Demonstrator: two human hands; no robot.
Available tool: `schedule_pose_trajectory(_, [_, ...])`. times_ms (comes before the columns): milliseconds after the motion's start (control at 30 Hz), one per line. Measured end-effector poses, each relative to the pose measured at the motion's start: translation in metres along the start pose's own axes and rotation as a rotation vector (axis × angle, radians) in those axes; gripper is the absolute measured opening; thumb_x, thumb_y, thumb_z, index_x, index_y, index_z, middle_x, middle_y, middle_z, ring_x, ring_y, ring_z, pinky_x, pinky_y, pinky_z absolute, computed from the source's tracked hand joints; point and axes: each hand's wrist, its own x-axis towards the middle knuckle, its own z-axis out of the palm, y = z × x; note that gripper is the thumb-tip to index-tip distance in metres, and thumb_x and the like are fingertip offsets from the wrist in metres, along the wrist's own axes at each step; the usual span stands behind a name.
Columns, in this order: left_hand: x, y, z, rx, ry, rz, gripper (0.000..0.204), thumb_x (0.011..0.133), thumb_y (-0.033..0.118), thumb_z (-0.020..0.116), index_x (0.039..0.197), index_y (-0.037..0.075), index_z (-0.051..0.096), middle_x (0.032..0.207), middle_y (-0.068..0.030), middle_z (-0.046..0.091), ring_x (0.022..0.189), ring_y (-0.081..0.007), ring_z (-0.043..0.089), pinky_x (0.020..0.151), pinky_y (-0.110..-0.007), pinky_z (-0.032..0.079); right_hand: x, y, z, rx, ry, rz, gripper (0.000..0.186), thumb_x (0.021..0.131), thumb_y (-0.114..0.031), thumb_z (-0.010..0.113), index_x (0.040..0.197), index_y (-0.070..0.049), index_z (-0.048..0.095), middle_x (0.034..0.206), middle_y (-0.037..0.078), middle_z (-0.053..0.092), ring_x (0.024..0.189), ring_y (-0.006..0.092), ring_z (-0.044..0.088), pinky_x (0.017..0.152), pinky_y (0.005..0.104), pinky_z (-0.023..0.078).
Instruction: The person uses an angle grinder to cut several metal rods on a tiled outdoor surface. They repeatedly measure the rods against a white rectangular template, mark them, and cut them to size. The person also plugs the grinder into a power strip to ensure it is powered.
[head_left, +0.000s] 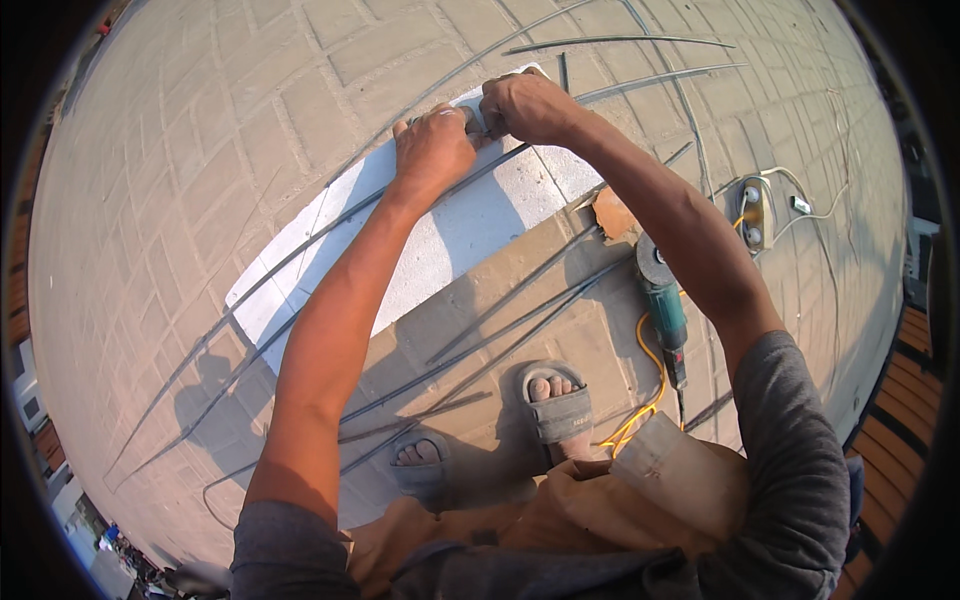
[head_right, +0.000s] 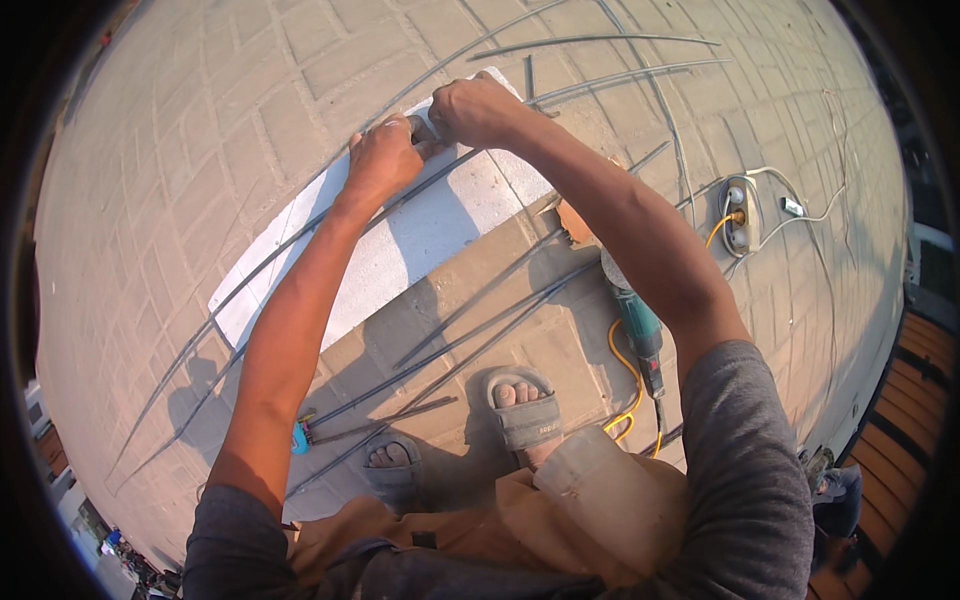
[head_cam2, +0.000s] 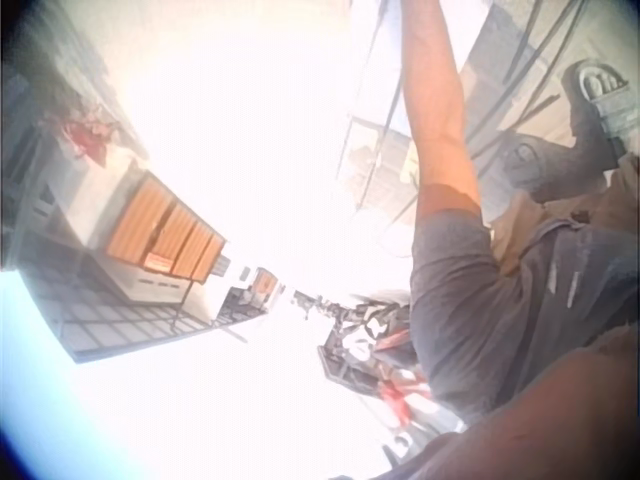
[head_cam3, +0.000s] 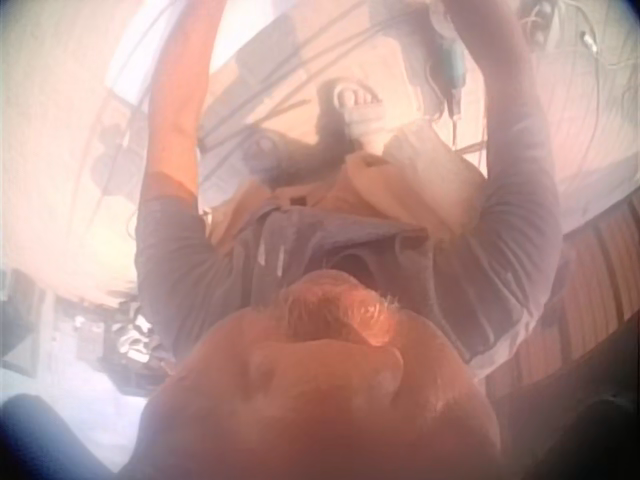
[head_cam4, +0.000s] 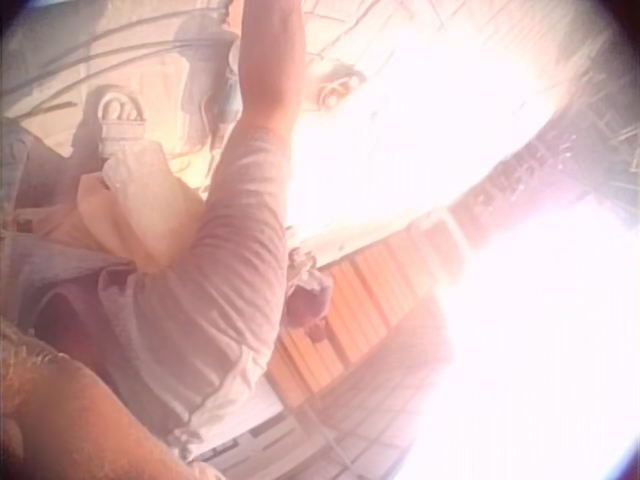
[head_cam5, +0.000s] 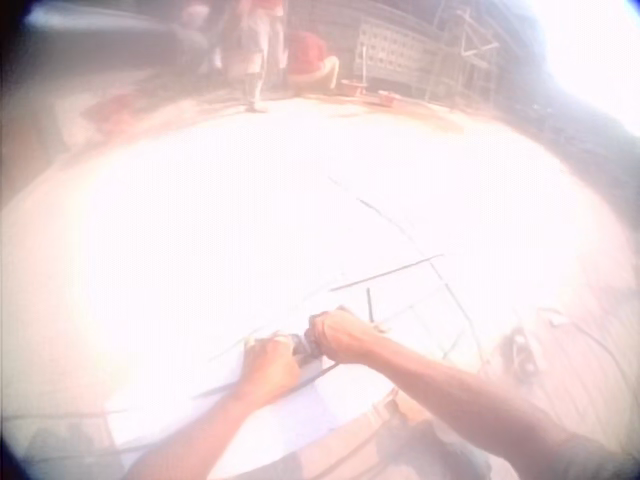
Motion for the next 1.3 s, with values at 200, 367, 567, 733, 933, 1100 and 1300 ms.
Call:
schedule_pose_trajectory(200, [0.000,-0.001,0.001,0.022,-0.013,0.009,0.038,0.090,0.037,0.074,0.104,0.002,0.071,0.102,-0.0170,0.075,0.107,-0.0340,0.068,0.101,-0.050,0.037,0.006,0.009,-0.002,-0.011,-0.100,-0.001,0.007,0.083,-0.009,0.070,0.084,-0.007,0.077,0.091,0.010,0.072,0.087,0.0281,0.071,0.082,0.0409,0.056])
schedule_pose_trajectory(367, [-0.002,0.003,0.000,0.053,-0.011,-0.006,0.029,0.092,0.035,0.071,0.102,0.008,0.072,0.109,-0.0130,0.072,0.110,-0.0329,0.066,0.100,-0.051,0.037,-0.001,0.001,-0.016,-0.018,-0.250,0.085,0.005,0.082,-0.010,0.074,0.085,-0.007,0.077,0.089,0.010,0.072,0.086,0.0265,0.071,0.082,0.0405,0.056])
schedule_pose_trajectory(567, [0.001,0.005,0.003,0.061,-0.044,-0.021,0.027,0.093,0.035,0.070,0.103,0.010,0.073,0.112,-0.0106,0.070,0.113,-0.0322,0.065,0.100,-0.052,0.037,-0.009,0.001,-0.013,-0.056,-0.196,0.055,0.006,0.078,-0.009,0.074,0.079,-0.003,0.073,0.083,0.014,0.072,0.081,0.0318,0.071,0.080,0.0416,0.056])
schedule_pose_trajectory(733, [-0.001,0.000,0.004,0.032,0.000,-0.001,0.029,0.092,0.034,0.070,0.106,0.009,0.073,0.115,-0.0118,0.071,0.113,-0.0335,0.065,0.100,-0.051,0.038,-0.007,-0.014,-0.014,-0.179,-0.179,-0.009,0.006,0.078,-0.009,0.069,0.079,-0.003,0.072,0.079,0.017,0.071,0.076,0.0346,0.070,0.079,0.0434,0.054])
schedule_pose_trajectory(933, [-0.001,-0.008,-0.003,0.004,-0.029,-0.015,0.032,0.090,0.036,0.072,0.106,0.009,0.073,0.112,-0.0139,0.072,0.111,-0.0340,0.066,0.100,-0.051,0.038,-0.001,-0.019,-0.008,-0.182,-0.132,-0.039,0.006,0.081,-0.009,0.067,0.080,-0.005,0.072,0.083,0.013,0.070,0.079,0.0318,0.070,0.085,0.0451,0.050])
schedule_pose_trajectory(1100, [0.003,0.004,-0.011,-0.017,-0.084,-0.004,0.033,0.091,0.037,0.072,0.105,0.008,0.073,0.106,-0.0157,0.073,0.110,-0.0345,0.066,0.101,-0.051,0.037,-0.006,-0.007,-0.013,-0.100,-0.037,-0.037,0.009,0.086,-0.013,0.068,0.081,-0.007,0.073,0.082,0.006,0.068,0.084,0.0267,0.070,0.090,0.0437,0.047])
schedule_pose_trajectory(1300, [0.005,-0.012,-0.013,-0.037,-0.020,-0.007,0.038,0.092,0.036,0.073,0.107,0.001,0.072,0.102,-0.0162,0.075,0.101,-0.0372,0.070,0.091,-0.048,0.048,0.022,-0.020,-0.015,-0.208,-0.234,-0.007,0.013,0.085,-0.024,0.067,0.083,-0.013,0.074,0.093,0.007,0.075,0.089,0.0263,0.072,0.088,0.0484,0.046])
